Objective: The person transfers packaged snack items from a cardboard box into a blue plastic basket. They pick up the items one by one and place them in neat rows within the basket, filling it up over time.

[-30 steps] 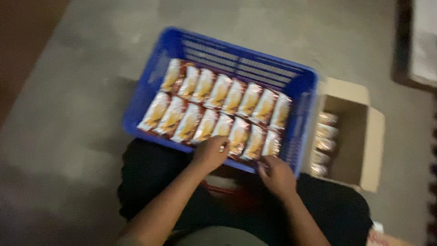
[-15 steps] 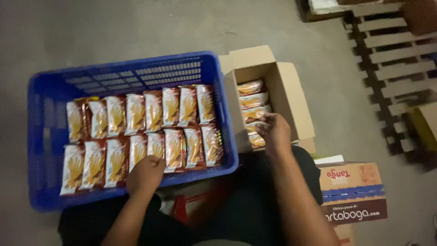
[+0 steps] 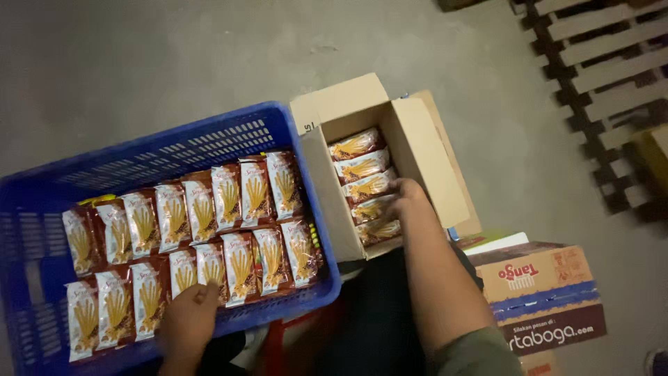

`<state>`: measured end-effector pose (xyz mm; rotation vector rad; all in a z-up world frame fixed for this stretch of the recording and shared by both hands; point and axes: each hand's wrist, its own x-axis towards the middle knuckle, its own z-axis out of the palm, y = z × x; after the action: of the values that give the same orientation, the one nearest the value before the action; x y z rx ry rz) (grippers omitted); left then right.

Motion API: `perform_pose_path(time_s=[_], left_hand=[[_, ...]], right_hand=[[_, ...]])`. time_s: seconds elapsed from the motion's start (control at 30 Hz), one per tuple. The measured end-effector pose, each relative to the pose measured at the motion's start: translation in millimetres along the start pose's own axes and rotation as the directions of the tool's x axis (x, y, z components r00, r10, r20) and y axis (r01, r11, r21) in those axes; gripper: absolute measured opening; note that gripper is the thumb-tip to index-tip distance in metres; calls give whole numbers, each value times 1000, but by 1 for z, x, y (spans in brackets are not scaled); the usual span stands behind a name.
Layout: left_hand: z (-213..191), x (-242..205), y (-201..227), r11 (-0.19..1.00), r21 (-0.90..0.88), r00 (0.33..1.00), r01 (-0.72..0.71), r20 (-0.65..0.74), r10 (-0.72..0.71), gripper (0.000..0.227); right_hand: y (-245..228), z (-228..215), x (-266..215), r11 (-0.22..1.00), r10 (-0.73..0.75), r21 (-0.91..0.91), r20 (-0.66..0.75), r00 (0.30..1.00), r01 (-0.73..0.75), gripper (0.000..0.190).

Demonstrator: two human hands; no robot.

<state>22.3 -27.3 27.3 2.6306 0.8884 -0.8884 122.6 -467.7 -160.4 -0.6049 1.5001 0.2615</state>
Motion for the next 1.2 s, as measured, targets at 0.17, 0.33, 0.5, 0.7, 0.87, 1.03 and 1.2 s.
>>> perform_pose_path(time_s=[0.17, 0.33, 0.5, 0.7, 0.87, 1.03, 1.2], left_hand=[[15, 11, -15, 998, -9, 996, -61, -71, 60, 51], [24, 22, -16, 999, 32, 999, 18, -49, -16, 57], [7, 10, 3, 997, 8, 997, 78, 19, -78, 56], [18, 16, -9, 999, -44, 998, 32, -55, -35, 56], [28, 19, -14, 999, -47, 991, 19, -131, -25, 51], [28, 24, -18, 1000, -10, 994, 11, -110, -12, 56], [21, 15, -19, 993, -76, 985, -85, -156, 73, 56]], right_hand=[[3, 3, 36, 992, 122, -32, 6, 992, -122, 11], [11, 4, 43, 981, 193, -18, 20, 981, -192, 29], [16, 12, 53, 972, 181, -140, -61, 982, -188, 43], [15, 20, -9, 988, 29, -153, -25, 999, -33, 51], [20, 24, -24, 992, -13, -123, 6, 1000, 14, 39], [24, 27, -10, 978, -190, -94, -30, 981, 187, 31], [19, 30, -55, 885, -465, 142, 243, 851, 443, 29]])
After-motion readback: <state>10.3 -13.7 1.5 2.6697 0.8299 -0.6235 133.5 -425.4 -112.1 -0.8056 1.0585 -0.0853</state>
